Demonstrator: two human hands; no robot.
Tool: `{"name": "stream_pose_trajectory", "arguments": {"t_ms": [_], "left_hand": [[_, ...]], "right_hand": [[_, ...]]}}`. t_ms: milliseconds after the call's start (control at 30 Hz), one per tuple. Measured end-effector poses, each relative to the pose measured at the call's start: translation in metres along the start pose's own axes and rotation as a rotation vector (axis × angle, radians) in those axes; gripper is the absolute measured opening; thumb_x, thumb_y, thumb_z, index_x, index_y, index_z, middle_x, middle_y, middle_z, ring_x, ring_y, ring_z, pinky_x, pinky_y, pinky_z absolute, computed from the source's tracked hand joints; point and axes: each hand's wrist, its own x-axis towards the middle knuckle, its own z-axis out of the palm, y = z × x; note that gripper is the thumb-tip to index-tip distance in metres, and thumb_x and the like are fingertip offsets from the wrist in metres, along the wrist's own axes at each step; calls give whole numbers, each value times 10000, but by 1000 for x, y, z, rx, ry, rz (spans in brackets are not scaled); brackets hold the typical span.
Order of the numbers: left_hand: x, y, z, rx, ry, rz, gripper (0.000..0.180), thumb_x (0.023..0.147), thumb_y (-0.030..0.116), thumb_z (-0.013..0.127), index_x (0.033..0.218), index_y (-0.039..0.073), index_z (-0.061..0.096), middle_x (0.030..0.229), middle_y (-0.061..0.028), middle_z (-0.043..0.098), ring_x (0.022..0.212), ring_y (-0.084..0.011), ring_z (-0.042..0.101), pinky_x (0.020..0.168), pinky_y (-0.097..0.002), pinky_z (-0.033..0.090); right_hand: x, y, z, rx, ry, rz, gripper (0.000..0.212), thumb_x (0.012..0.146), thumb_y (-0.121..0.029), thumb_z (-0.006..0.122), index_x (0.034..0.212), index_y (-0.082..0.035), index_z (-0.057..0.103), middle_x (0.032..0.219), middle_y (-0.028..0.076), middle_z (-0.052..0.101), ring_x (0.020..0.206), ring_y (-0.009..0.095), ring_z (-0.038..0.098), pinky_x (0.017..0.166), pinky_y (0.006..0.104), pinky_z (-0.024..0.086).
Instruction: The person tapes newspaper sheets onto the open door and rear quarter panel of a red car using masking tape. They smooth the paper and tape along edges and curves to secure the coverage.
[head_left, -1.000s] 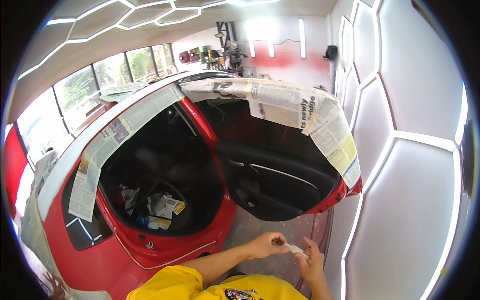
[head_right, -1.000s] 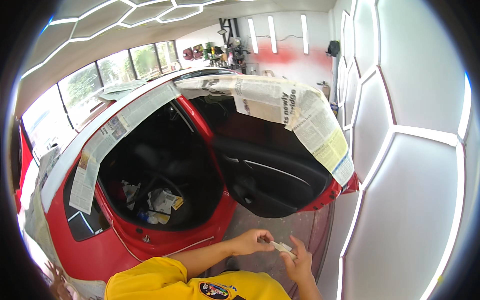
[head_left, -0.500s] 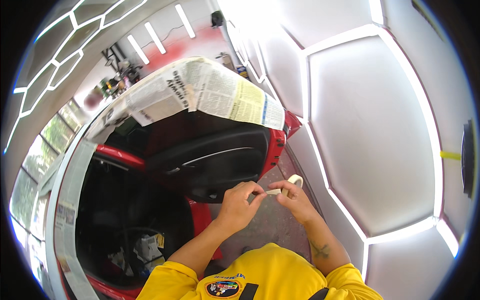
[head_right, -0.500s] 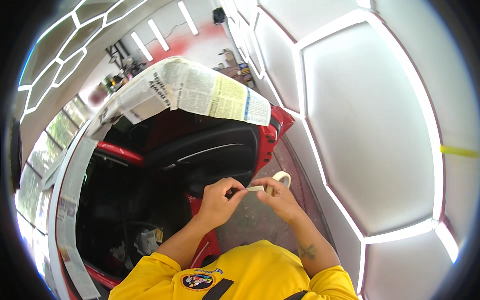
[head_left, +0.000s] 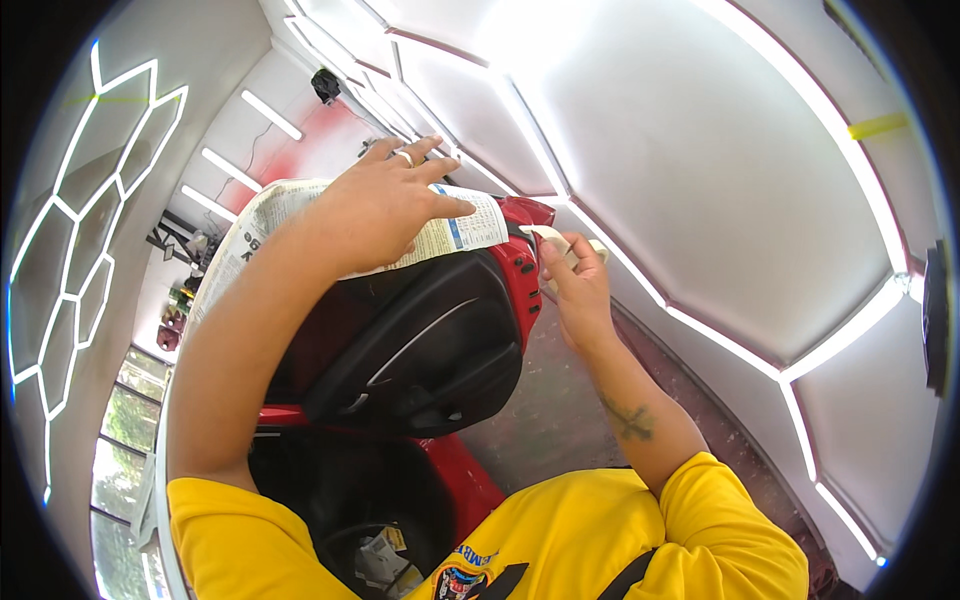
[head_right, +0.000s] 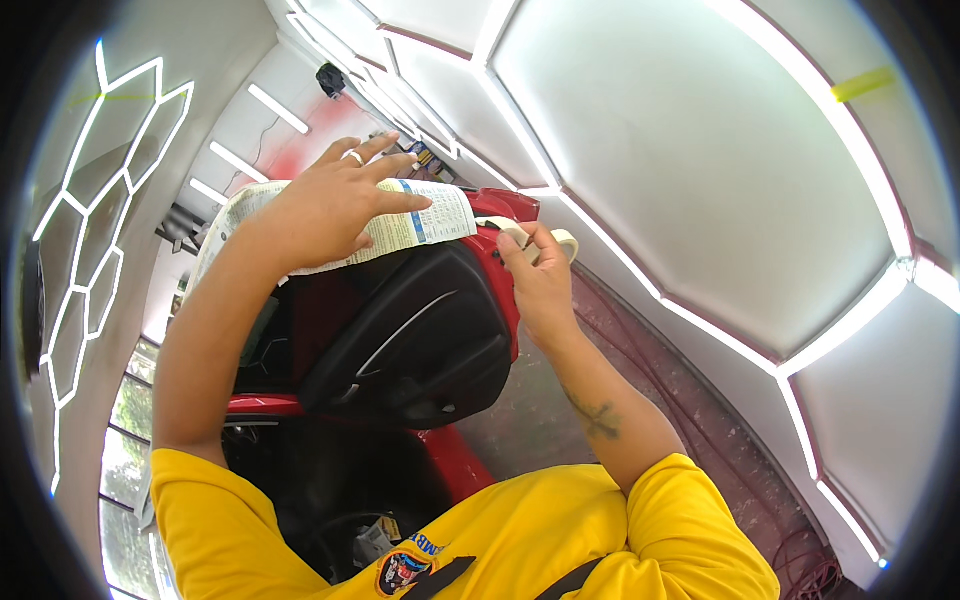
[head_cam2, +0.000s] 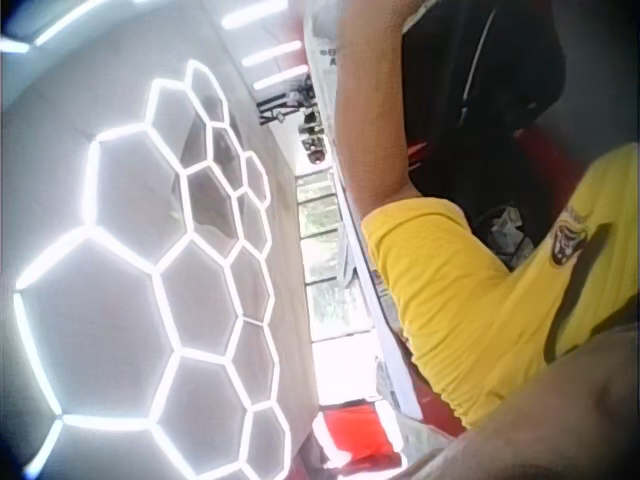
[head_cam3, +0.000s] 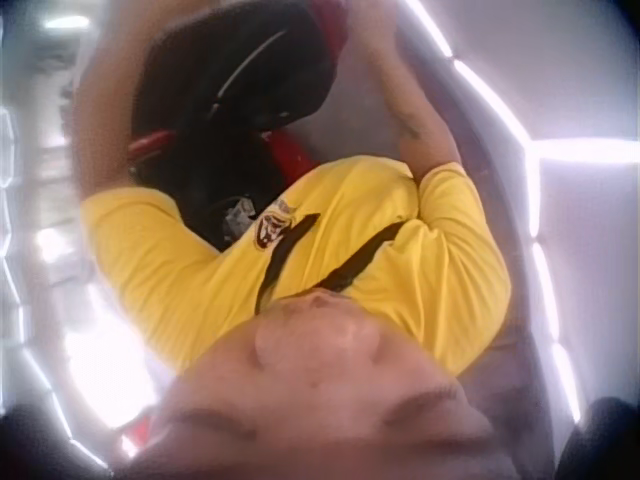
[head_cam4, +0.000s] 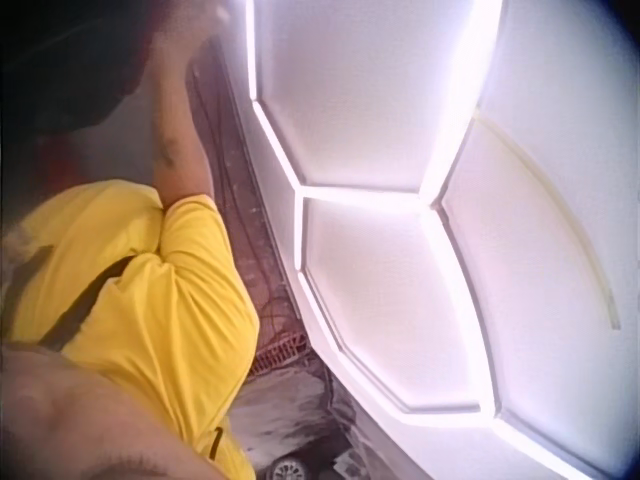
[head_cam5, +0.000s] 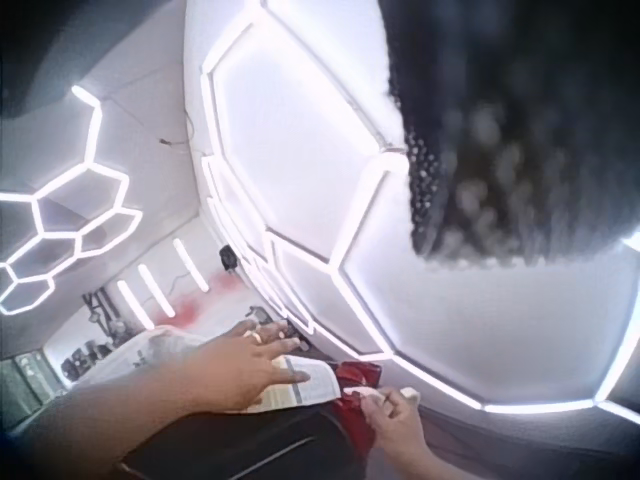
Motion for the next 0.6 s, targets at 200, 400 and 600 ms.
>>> {"name": "stream_pose_trajectory", "arguments": {"t_ms": [200, 400, 600], "left_hand": [[41, -8, 14, 10, -404, 137, 811, 736, 133, 952, 1468, 358, 683, 1486, -47, 659, 1457, -297, 547, 1186, -444, 429], [28, -13, 35, 173, -138, 300, 204, 841, 100, 768, 1020, 188, 812, 998, 4, 748, 1098, -222, 680, 1003, -374, 499], [8, -5, 56, 234, 10, 341, 82, 841, 122, 717, 861, 94, 791, 983, -45, 703, 1033, -239, 668, 946, -370, 521]], "right_hand": [[-17, 30, -7, -136, 17, 39, 130, 1056, -218, 734, 1119, -114, 690, 892, -83, 586, 802, 21, 503, 714, 226, 405], [-16, 33, -3, -111, 17, 44, 120, 1063, -217, 728, 1081, -107, 683, 883, -93, 565, 803, 9, 476, 708, 231, 399], [-3, 45, 26, 41, -51, 39, 151, 1068, -274, 714, 1071, -125, 690, 855, -75, 574, 769, 23, 493, 698, 221, 396]]}}
